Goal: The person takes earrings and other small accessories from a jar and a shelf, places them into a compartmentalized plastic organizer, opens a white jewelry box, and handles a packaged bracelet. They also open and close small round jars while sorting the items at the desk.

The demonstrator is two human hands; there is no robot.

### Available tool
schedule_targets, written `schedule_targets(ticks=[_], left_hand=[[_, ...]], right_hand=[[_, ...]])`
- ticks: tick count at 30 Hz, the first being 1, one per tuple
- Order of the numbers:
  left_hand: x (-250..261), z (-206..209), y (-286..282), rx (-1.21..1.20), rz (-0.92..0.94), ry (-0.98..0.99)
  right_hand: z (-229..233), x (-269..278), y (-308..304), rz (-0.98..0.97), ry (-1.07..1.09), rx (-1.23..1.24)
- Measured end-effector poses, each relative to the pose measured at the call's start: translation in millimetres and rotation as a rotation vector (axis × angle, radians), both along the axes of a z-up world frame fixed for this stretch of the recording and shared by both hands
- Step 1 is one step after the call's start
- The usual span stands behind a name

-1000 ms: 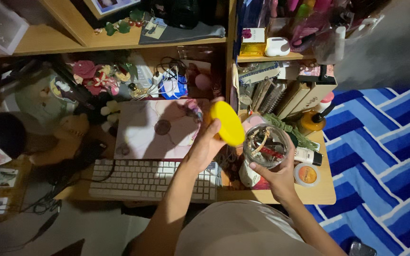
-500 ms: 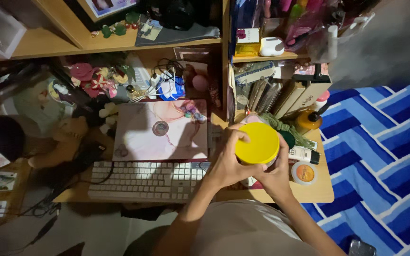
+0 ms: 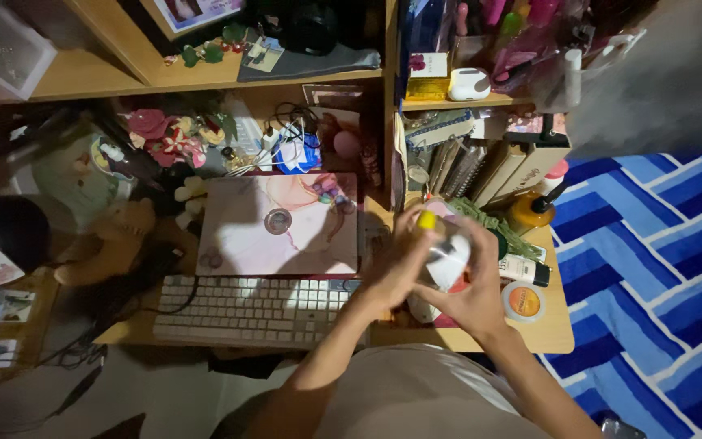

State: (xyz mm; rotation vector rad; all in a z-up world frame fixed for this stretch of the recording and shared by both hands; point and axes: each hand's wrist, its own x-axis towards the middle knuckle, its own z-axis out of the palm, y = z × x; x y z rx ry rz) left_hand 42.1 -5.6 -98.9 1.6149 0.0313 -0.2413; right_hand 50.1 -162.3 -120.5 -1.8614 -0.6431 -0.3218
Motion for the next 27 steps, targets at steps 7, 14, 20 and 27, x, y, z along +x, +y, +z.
schedule_targets(ticks=[7,14,20,27], left_hand=[[-6.0,-0.9,17.5,-0.231,0.011,0.281],[-11.0,27.2,-24.2,0.411,0.381,-0.221],[-18.5,22.7,7.8,0.595,0.335,-0.428],[-31.7,-3.3,43.7,0.545,0.551,-0.313]], right_hand=[[-3.8,13.1,1.2,0.182,-0.091,0.034],[-5.0,19.9,27.9,0.288,0.865,0.849],[15.6,39.4,37.7,0.418,1.448,0.932],[-8.8,11.1,85.6,0.613,1.489,0.844]])
